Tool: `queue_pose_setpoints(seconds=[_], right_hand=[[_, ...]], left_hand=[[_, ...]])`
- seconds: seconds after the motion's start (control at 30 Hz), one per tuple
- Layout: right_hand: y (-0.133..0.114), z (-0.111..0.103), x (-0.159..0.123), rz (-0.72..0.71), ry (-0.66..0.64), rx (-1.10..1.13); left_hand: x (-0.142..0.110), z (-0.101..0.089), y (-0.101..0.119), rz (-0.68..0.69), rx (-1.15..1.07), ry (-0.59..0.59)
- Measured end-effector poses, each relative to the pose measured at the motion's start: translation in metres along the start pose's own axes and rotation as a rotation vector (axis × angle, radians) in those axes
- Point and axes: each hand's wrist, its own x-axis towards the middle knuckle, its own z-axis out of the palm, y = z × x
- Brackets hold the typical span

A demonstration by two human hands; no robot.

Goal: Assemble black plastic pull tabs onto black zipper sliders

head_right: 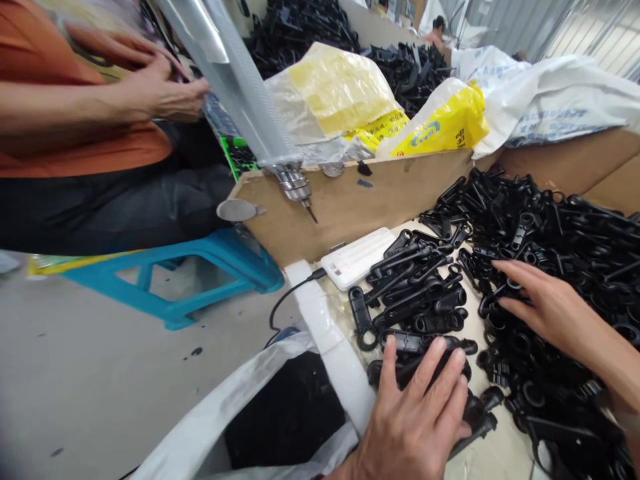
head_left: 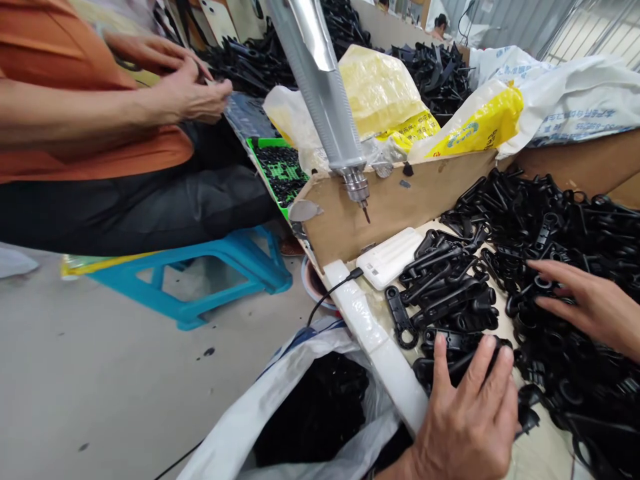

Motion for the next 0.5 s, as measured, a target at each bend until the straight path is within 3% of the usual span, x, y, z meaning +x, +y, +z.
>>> queue_pose_setpoints(seconds=[0.13,0.23,0.37,0.5], right_hand=[[0.001,0.019,0.106,-0.156,-0.108,-0.086],[-0.007,0.041,0.164,-0.181,-0.204,-0.111],[-0.006,0.07,0.212,-0.12,-0.28,-0.091],[0.01,0.091,0.228,-0.038,-0.338,-0.106]], left_hand=[[-0.001,0.009,0.0,-0.005,0.004,0.115],[0.0,0.019,0.002,-0.048,0.008,0.192],[-0.002,0.035,0.006,-0.135,0.033,0.263],[-0.01,0.042,0.008,-0.134,0.034,0.204]])
